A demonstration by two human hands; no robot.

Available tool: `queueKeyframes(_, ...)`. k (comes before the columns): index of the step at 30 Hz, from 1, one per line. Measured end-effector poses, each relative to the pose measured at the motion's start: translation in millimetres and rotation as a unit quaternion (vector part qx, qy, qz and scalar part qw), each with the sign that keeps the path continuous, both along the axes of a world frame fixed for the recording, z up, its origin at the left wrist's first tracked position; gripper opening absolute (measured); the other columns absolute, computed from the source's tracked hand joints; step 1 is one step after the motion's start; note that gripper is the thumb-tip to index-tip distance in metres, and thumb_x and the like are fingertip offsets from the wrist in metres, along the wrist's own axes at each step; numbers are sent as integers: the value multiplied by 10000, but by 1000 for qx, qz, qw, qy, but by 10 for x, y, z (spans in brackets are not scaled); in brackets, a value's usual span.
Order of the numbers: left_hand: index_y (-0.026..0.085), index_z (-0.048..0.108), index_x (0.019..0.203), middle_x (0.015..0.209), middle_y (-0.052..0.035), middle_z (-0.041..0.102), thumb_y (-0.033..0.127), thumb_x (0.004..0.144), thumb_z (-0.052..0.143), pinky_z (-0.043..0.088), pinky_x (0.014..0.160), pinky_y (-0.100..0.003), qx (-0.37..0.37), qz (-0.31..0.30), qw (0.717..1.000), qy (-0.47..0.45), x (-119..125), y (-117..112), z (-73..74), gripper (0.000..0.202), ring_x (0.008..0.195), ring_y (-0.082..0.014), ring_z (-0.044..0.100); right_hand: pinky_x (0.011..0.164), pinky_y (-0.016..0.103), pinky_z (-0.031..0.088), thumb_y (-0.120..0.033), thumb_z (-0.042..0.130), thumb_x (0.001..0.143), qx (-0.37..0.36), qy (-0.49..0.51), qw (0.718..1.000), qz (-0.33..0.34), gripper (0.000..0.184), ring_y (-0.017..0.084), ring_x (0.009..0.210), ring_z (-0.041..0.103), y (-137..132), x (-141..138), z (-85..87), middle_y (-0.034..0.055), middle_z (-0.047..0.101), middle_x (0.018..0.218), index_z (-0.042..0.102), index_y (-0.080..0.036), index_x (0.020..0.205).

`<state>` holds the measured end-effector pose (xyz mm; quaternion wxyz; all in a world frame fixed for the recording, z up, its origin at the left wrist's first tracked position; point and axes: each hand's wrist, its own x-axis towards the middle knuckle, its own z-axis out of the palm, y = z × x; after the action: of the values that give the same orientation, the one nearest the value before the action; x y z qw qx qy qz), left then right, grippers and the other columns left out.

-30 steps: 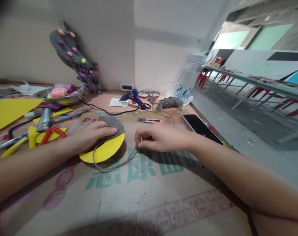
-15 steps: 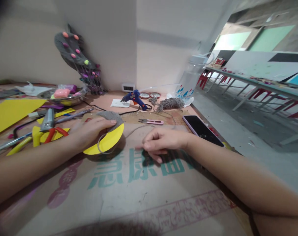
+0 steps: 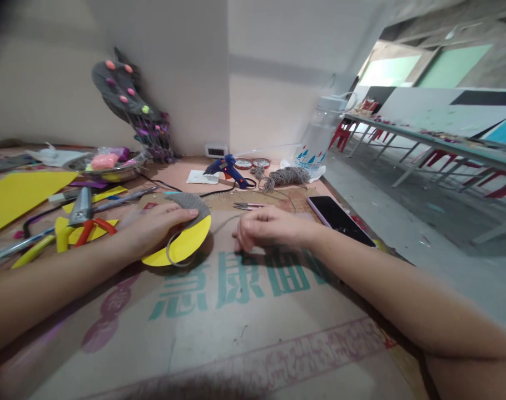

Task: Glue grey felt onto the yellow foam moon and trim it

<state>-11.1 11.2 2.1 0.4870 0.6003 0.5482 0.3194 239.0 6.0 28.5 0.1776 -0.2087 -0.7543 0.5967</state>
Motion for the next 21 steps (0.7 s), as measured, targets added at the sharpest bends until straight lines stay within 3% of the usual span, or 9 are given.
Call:
queueKeyframes(2, 187, 515, 687, 585, 39, 501, 520, 717, 640, 325, 431, -222, -9, 6, 1000, -6, -3, 4, -2, 356, 496, -104, 480, 1045, 417, 365, -424, 484, 930, 88, -69, 993, 24, 336, 202, 1129, 574, -10, -17, 27, 130, 649, 1116, 658, -138, 907)
queueKeyframes(4, 188, 515, 680, 572, 45, 489, 534, 709, 651, 306, 424, -220, -11, 1, 1000, -11, -8, 13, -16, 372, 485, -100, 464, 1098, 404, 304, -364, 458, 948, 161, -127, 977, 56, 350, 199, 1305, 440, -85, -30, 27, 148, 515, 1371, 624, -143, 1163)
queueKeyframes(8, 185, 508, 646, 568, 35, 498, 556, 706, 645, 314, 427, -228, -4, -16, 1000, -16, -19, 36, -62, 400, 483, -108, 480, 1170, 451, 100, -348, 569, 889, 252, -183, 950, 29, 581, 211, 1435, 207, -359, 38, -1, 110, 328, 1517, 407, -199, 1426)
queueKeyframes(10, 187, 516, 653, 577, 22, 521, 564, 705, 640, 329, 429, -235, -8, -18, 1000, -13, -21, 41, -77, 400, 497, -125, 506, 1160, 466, 136, -384, 573, 881, 189, -180, 964, 47, 509, 232, 1406, 289, -481, 131, 25, 104, 428, 1460, 511, -211, 1356)
queueKeyframes(12, 188, 530, 676, 594, 13, 543, 579, 694, 644, 335, 429, -238, -6, -18, 1000, -7, -22, 41, -82, 409, 518, -138, 530, 1079, 441, 331, -480, 483, 910, 45, -152, 982, 105, 412, 251, 1242, 520, -554, 235, 71, 127, 649, 1219, 701, -187, 1101)
queueKeyframes(14, 187, 536, 690, 608, 12, 551, 579, 691, 647, 337, 434, -236, 0, -22, 1000, -6, -23, 40, -80, 408, 529, -139, 534, 963, 428, 449, -580, 394, 910, -55, -62, 995, 58, 536, 255, 1035, 650, -581, 305, 101, 131, 728, 978, 737, -168, 939)
queueKeyframes(16, 184, 535, 679, 602, 19, 535, 567, 703, 638, 329, 436, -233, 7, -26, 1000, -3, -24, 38, -76, 397, 516, -128, 513, 988, 421, 424, -560, 433, 907, -49, -7, 998, -35, 490, 242, 1072, 629, -586, 318, 89, 127, 708, 1058, 713, -169, 1004)
queueKeyframes(18, 178, 533, 656, 594, 21, 521, 553, 714, 626, 321, 440, -232, 22, -27, 999, 3, -24, 35, -68, 390, 508, -119, 493, 1043, 406, 367, -486, 523, 894, -20, -33, 998, -43, 395, 223, 1156, 575, -590, 284, 48, 127, 670, 1160, 693, -167, 1055)
queueKeyframes(21, 168, 532, 610, 580, 16, 511, 554, 717, 615, 308, 442, -233, 50, -32, 998, 30, -23, 29, -48, 409, 510, -116, 479, 839, 360, 497, -545, 493, 886, -62, -61, 996, 6, 461, 193, 828, 671, -573, 208, 14, 99, 715, 812, 703, -137, 842)
